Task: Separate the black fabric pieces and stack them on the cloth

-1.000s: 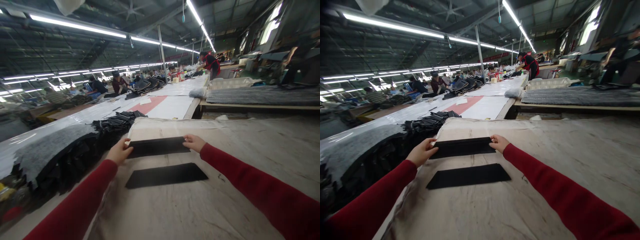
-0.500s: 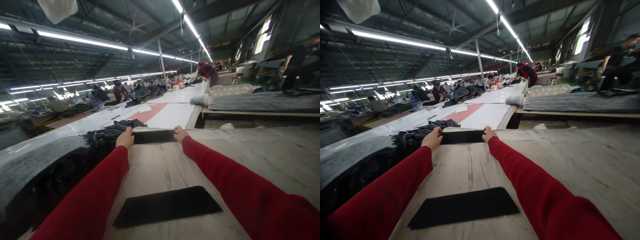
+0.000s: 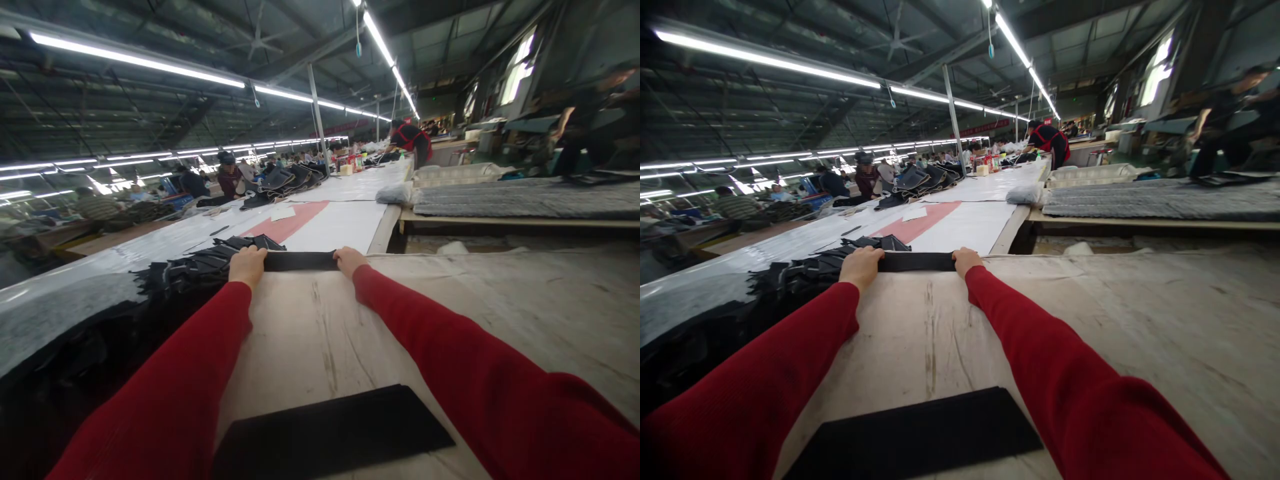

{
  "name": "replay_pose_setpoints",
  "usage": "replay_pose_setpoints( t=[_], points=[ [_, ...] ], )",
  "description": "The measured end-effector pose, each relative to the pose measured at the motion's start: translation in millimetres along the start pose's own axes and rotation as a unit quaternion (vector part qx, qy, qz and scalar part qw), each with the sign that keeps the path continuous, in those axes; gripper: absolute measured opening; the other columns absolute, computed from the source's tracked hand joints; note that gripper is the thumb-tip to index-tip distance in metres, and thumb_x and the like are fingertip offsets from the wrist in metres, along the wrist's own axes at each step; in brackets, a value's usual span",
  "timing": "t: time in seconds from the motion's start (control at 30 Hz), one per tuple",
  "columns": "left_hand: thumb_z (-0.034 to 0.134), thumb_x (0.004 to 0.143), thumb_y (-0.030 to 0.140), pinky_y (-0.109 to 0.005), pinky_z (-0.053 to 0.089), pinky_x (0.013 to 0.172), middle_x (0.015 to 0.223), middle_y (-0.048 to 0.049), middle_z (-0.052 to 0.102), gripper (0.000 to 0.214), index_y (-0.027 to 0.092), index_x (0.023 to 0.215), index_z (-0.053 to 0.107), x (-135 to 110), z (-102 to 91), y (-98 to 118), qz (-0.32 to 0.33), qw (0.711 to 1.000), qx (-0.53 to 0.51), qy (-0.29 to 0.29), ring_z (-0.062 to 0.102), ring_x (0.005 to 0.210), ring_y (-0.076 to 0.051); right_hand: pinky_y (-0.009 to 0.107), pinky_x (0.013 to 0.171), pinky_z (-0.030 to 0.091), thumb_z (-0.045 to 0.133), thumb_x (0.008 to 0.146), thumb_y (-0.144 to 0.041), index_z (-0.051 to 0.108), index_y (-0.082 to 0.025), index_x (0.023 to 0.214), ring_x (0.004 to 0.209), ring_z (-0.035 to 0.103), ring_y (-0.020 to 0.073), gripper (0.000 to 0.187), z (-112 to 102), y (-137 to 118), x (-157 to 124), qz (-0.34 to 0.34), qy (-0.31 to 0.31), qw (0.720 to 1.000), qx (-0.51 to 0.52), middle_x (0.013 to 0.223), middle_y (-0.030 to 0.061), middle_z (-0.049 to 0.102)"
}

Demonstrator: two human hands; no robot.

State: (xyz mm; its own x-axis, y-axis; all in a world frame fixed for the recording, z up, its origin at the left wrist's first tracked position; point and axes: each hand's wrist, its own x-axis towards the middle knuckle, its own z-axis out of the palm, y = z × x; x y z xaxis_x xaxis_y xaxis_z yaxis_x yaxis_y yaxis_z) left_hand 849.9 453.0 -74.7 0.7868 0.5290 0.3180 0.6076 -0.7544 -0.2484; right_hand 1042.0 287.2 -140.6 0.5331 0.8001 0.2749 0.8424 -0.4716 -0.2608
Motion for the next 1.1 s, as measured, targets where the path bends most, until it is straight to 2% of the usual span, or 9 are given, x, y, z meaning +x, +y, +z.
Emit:
replay_pose_setpoints(
  t=[0.23,0.33,0.43,0.53,0.67,0.73,0.83,0.97,1.1],
  points=[
    [0.031,0.079,0.020,-0.041,0.032,0.077,0.106,-0.0128,0.048,0.030,0.019,0.087,0.060,-3,16.7,1,0.038,0.999,0.018,-0.020,0.038,0.101,-0.028,0.037,0.080,0.030,0.036,0.081,-0.017,0.062,-0.016,0.090,0.100,0.038,0.0249,0.028,-1,-3,-9,-0.056,0.001,0.996,-0.075,0.105,0.0128,0.049],
    [0.033,0.079,0.025,-0.041,0.034,0.076,0.101,-0.0132,0.050,0.029,0.017,0.086,0.060,-2,18.2,-4,0.052,0.997,0.022,-0.046,0.040,0.099,-0.029,0.039,0.079,0.030,0.035,0.081,-0.021,0.063,-0.012,0.087,0.096,0.041,0.0261,0.029,-3,-6,-12,-0.078,-0.012,0.993,-0.093,0.097,0.0151,0.053],
    [0.036,0.077,0.020,-0.038,0.036,0.076,0.097,-0.0119,0.054,0.027,0.018,0.087,0.061,-5,17.2,-8,0.067,0.994,0.022,-0.086,0.044,0.095,-0.026,0.038,0.080,0.031,0.036,0.081,-0.018,0.063,-0.011,0.086,0.093,0.045,0.0250,0.028,-4,-8,-15,-0.088,-0.028,0.991,-0.101,0.093,0.0149,0.056],
    [0.038,0.072,0.013,-0.039,0.036,0.077,0.100,-0.0102,0.056,0.031,0.021,0.091,0.061,-11,9.6,-12,0.072,0.989,0.018,-0.124,0.046,0.094,-0.025,0.037,0.080,0.032,0.038,0.078,-0.011,0.063,-0.012,0.086,0.093,0.047,0.0239,0.026,-8,-7,-20,-0.082,-0.045,0.990,-0.101,0.094,0.0138,0.058],
    [0.038,0.070,0.011,-0.041,0.033,0.085,0.112,-0.0059,0.052,0.035,0.023,0.096,0.059,-26,-16.5,-21,0.080,0.986,-0.003,-0.145,0.041,0.104,-0.025,0.034,0.078,0.035,0.042,0.076,-0.011,0.062,-0.015,0.092,0.093,0.049,0.0227,0.026,-28,-3,-39,-0.075,-0.074,0.991,-0.079,0.098,0.0116,0.058],
    [0.037,0.073,0.015,-0.039,0.031,0.089,0.118,-0.0052,0.048,0.035,0.022,0.101,0.056,-44,-33.7,-26,0.084,0.987,-0.019,-0.137,0.038,0.109,-0.025,0.032,0.081,0.035,0.043,0.077,-0.013,0.059,-0.015,0.099,0.096,0.048,0.0211,0.028,-43,0,-60,-0.083,-0.078,0.992,-0.062,0.104,0.0109,0.056],
    [0.036,0.076,0.024,-0.029,0.032,0.090,0.113,-0.0043,0.051,0.033,0.021,0.104,0.054,-91,-59.7,-25,0.115,0.982,-0.055,-0.142,0.044,0.103,-0.019,0.027,0.082,0.036,0.043,0.078,-0.019,0.056,-0.013,0.103,0.092,0.050,0.0165,0.029,-67,5,-109,-0.113,-0.087,0.990,-0.012,0.103,0.0087,0.056],
    [0.036,0.077,0.030,-0.027,0.037,0.083,0.099,-0.0041,0.056,0.028,0.020,0.096,0.055,-173,-89.0,-5,0.176,0.950,-0.187,-0.176,0.050,0.091,-0.016,0.024,0.066,0.042,0.046,0.076,-0.023,0.060,-0.013,0.091,0.071,0.053,0.0125,0.023,-93,9,-192,-0.118,-0.132,0.975,0.138,0.086,0.0066,0.057],
    [0.040,0.076,0.032,-0.028,0.039,0.077,0.092,-0.0038,0.055,0.022,0.021,0.088,0.055,-226,-102.8,16,0.156,0.935,-0.250,-0.196,0.050,0.086,-0.017,0.023,0.061,0.042,0.047,0.075,-0.025,0.059,-0.014,0.085,0.067,0.051,0.0113,0.019,-104,5,-251,-0.084,-0.170,0.967,0.171,0.082,0.0056,0.055]
  ],
)
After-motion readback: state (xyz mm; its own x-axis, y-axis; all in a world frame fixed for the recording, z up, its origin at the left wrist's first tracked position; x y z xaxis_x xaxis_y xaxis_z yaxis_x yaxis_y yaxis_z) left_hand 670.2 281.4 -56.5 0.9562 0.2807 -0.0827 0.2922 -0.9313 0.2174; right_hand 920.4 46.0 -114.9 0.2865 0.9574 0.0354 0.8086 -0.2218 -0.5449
